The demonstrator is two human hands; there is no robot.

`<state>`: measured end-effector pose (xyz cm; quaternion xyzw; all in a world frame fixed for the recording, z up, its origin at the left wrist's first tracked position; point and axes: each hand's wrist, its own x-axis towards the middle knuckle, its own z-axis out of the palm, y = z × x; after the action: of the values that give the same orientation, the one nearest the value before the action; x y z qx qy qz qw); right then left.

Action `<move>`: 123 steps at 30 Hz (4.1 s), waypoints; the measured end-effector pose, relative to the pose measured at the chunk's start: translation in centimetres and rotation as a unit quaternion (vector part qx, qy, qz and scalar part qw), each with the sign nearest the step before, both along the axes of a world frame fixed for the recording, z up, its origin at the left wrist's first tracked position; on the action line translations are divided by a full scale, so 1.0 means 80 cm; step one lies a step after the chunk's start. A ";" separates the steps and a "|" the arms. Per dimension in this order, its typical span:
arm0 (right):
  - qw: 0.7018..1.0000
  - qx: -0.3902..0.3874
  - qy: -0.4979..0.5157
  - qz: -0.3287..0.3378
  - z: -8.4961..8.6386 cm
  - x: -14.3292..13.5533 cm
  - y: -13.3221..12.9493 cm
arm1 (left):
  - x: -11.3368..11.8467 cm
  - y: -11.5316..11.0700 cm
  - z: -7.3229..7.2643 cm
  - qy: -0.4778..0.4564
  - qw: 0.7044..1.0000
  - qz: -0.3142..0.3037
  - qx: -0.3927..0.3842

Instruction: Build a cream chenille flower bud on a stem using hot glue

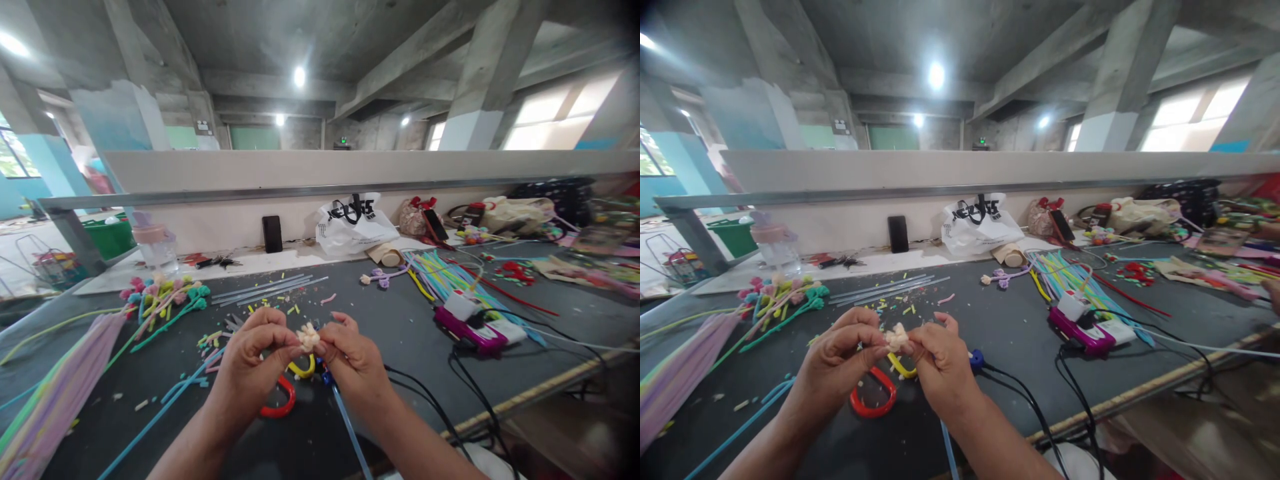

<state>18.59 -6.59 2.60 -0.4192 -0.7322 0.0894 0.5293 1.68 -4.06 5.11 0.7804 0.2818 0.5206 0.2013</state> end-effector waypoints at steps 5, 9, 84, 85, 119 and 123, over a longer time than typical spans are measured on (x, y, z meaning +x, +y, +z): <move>1.000 -0.006 0.001 0.002 -0.001 0.000 -0.001 | 0.000 0.000 -0.002 -0.010 1.000 -0.010 0.000; 1.000 -0.020 0.018 0.014 -0.002 -0.001 -0.001 | 0.000 0.000 0.000 -0.001 1.000 -0.011 -0.016; 0.871 -0.270 0.342 0.224 -0.014 -0.023 0.001 | -0.002 0.000 -0.009 -0.048 0.993 -0.102 0.014; 0.874 -0.274 0.331 0.225 -0.014 -0.019 0.003 | -0.003 0.001 -0.008 -0.043 0.993 -0.111 0.004; 0.851 -0.257 0.416 0.190 -0.016 -0.019 0.001 | -0.011 -0.004 -0.005 0.067 0.955 -0.033 0.287; 0.852 -0.242 0.426 0.185 -0.015 -0.023 0.002 | -0.013 -0.002 -0.010 0.083 0.949 -0.028 0.303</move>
<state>16.71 -6.42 1.39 -0.3119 -0.4543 0.5294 0.6450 0.64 -4.19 4.34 0.8527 0.1042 0.5090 -0.0543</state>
